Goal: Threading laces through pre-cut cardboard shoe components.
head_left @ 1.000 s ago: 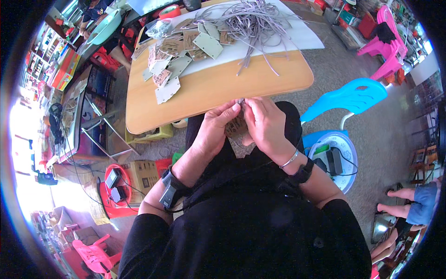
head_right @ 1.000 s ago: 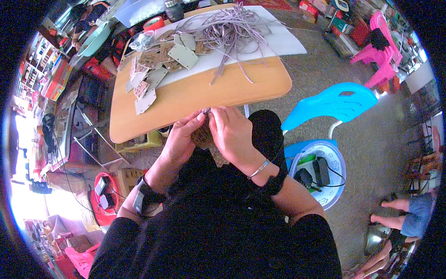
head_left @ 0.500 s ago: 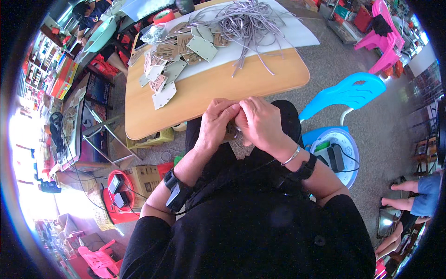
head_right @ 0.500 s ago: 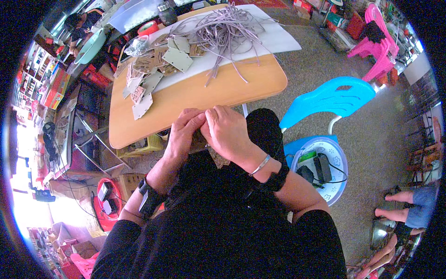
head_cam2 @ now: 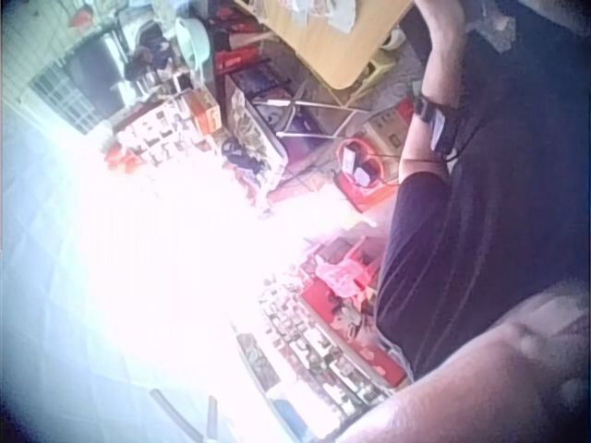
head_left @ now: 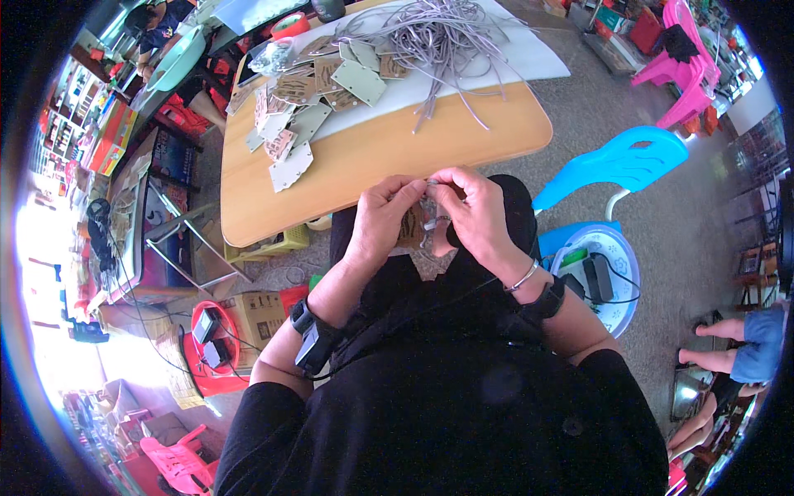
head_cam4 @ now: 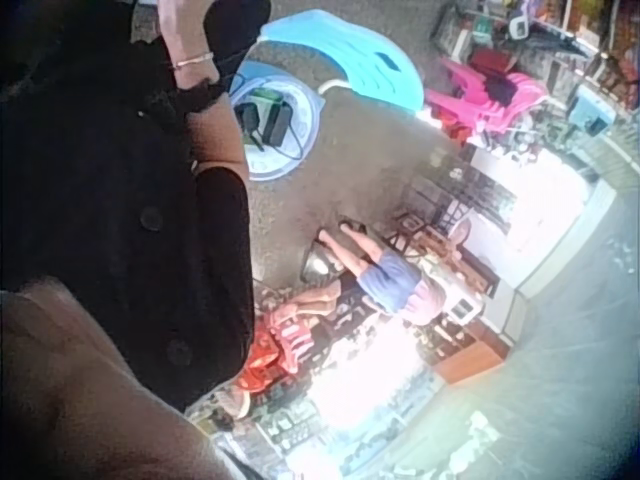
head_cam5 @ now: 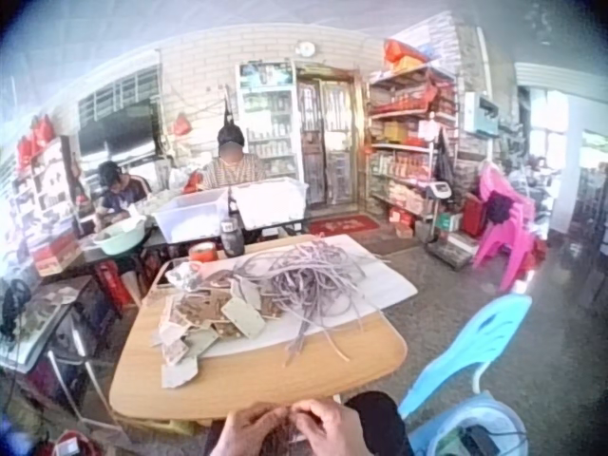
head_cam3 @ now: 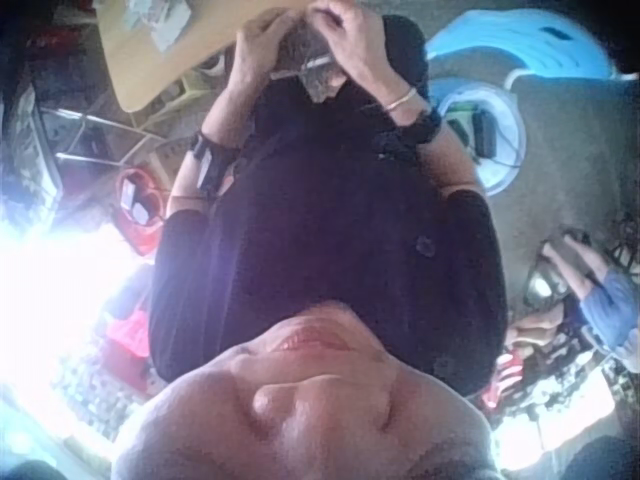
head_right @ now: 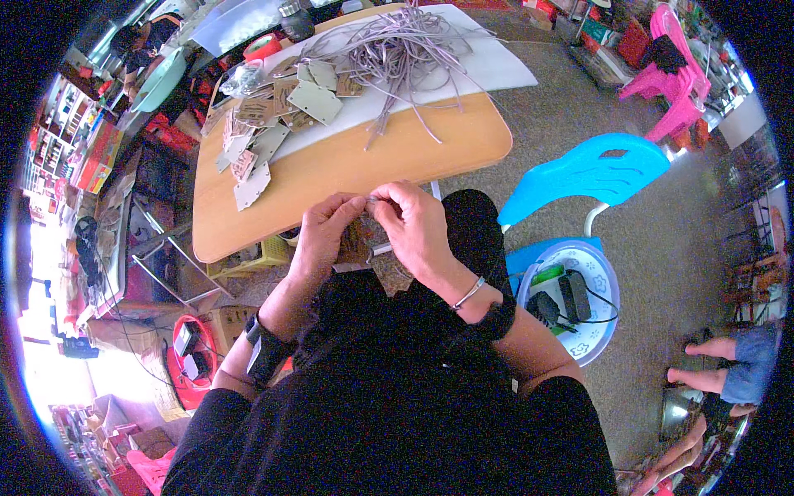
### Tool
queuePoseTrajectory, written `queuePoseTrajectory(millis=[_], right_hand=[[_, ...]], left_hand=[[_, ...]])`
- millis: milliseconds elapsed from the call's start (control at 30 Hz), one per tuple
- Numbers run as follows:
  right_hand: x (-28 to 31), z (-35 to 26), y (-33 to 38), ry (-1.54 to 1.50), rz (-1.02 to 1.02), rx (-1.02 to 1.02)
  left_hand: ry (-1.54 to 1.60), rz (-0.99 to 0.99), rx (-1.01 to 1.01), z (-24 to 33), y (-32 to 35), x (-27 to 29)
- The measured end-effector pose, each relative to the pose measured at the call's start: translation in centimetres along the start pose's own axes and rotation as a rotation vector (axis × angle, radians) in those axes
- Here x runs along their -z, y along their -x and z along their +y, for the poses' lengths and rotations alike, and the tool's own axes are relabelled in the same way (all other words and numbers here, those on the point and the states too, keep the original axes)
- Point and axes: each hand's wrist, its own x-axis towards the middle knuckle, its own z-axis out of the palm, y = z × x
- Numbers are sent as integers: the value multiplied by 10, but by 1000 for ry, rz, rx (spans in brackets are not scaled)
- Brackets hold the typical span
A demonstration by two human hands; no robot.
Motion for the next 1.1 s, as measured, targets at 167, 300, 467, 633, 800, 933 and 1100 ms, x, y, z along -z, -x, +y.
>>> queuePoseTrajectory(millis=[167, 300, 467, 633, 800, 933, 1100], right_hand=[[25, 2, -19, -973, -424, -950], [22, 4, -14, -967, -368, -780], [19, 3, -11, -902, -195, -658], [36, -11, -21, -861, -496, -726], [45, -24, -26, -315, -415, -348], [43, -30, -35, -261, -340, -261], [25, -44, -40, -681, -176, -313]], left_hand=[[-237, -115, -277, -1, 4, 10], [-435, -94, -355, 3, 4, 11], [-445, -102, -380, 6, 1, 9], [-381, -82, -234, 10, 1, 16], [-195, -131, -110, 19, 5, 23], [267, -325, 171, 27, 11, 21], [286, -328, 204, 34, 9, 13]])
